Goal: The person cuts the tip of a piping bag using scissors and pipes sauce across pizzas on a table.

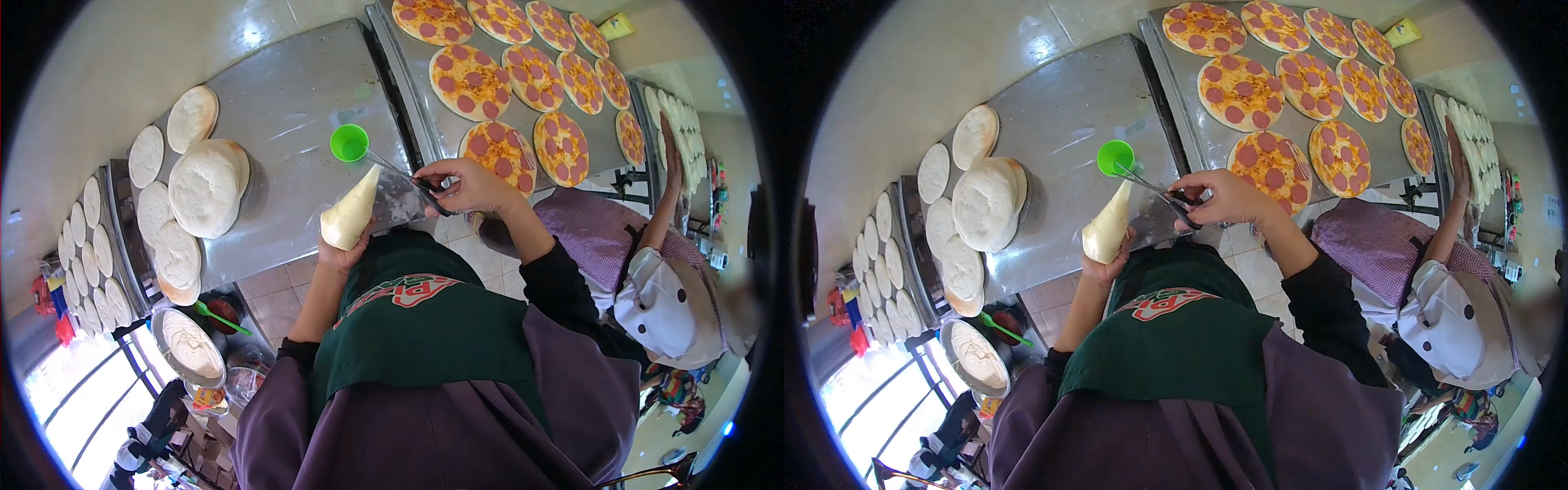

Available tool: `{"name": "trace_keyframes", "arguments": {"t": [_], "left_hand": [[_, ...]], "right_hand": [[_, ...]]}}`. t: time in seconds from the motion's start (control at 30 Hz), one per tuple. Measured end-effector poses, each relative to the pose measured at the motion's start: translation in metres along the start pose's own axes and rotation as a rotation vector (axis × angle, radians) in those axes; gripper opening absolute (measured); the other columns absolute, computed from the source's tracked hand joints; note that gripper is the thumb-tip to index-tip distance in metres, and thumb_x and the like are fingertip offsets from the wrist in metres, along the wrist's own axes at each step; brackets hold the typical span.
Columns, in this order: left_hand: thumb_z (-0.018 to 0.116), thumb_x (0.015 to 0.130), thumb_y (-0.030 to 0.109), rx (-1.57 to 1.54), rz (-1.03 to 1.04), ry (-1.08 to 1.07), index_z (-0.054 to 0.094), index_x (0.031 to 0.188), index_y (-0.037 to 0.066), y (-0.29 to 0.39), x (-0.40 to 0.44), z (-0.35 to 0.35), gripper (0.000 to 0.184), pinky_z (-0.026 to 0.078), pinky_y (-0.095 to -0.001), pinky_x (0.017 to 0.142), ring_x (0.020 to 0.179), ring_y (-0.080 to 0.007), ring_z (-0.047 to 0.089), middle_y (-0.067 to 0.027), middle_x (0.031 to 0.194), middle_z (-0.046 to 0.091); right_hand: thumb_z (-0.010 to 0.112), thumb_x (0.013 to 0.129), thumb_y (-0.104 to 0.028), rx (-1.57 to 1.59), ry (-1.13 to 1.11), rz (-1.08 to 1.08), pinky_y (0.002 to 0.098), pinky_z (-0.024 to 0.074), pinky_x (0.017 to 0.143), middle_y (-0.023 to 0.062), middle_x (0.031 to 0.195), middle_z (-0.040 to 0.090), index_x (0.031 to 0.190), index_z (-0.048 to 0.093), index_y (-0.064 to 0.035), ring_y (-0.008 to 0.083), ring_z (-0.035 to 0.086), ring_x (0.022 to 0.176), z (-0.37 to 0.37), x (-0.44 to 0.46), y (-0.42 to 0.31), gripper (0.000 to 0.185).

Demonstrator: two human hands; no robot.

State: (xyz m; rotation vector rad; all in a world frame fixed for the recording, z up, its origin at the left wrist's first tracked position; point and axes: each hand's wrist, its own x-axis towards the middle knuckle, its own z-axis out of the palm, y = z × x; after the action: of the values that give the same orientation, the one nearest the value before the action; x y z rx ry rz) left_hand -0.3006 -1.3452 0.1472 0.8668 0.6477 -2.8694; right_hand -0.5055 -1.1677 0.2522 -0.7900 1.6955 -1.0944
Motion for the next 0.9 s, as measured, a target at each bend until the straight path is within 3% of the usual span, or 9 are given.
{"name": "trace_keyframes", "arguments": {"t": [0.33,0.4,0.73,0.9], "left_hand": [[0.04,0.084,0.035,0.048,0.019,0.016,0.052,0.106,0.002,-0.002,0.0,0.0,0.042,0.051,-0.0474,0.075,0.094,-0.0357,0.048,-0.0198,0.102,0.051],[0.039,0.084,0.035,0.033,0.011,0.019,0.051,0.106,0.001,0.0,0.002,-0.002,0.043,0.051,-0.0473,0.075,0.094,-0.036,0.048,-0.02,0.103,0.051],[0.039,0.083,0.035,0.025,0.011,-0.001,0.051,0.108,0.001,0.002,0.005,-0.003,0.044,0.05,-0.0478,0.076,0.095,-0.0367,0.048,-0.0205,0.104,0.051],[0.04,0.083,0.035,0.007,-0.009,-0.011,0.051,0.107,0.001,0.002,0.005,-0.002,0.043,0.049,-0.0493,0.077,0.095,-0.0362,0.047,-0.02,0.105,0.051]], "right_hand": [[0.077,0.059,-0.024,-0.056,0.032,-0.052,0.0237,0.0449,0.067,0.0019,0.073,0.056,0.102,0.06,-0.0051,0.0112,0.052,0.071,0.001,0.004,-0.003,0.05],[0.075,0.061,-0.006,-0.059,-0.015,-0.021,0.0232,0.0524,0.07,0.0016,0.083,0.05,0.108,0.056,-0.0034,0.0089,0.05,0.081,-0.001,0.004,-0.006,0.051],[0.075,0.062,-0.006,-0.03,-0.026,-0.035,0.0215,0.0511,0.068,0.0008,0.081,0.051,0.108,0.057,-0.0039,0.0083,0.049,0.079,-0.003,0.007,-0.003,0.049],[0.075,0.065,-0.01,-0.103,-0.015,-0.042,0.0202,0.0444,0.063,-0.0009,0.078,0.052,0.108,0.058,-0.0053,0.007,0.049,0.076,-0.003,0.007,-0.006,0.046]]}}
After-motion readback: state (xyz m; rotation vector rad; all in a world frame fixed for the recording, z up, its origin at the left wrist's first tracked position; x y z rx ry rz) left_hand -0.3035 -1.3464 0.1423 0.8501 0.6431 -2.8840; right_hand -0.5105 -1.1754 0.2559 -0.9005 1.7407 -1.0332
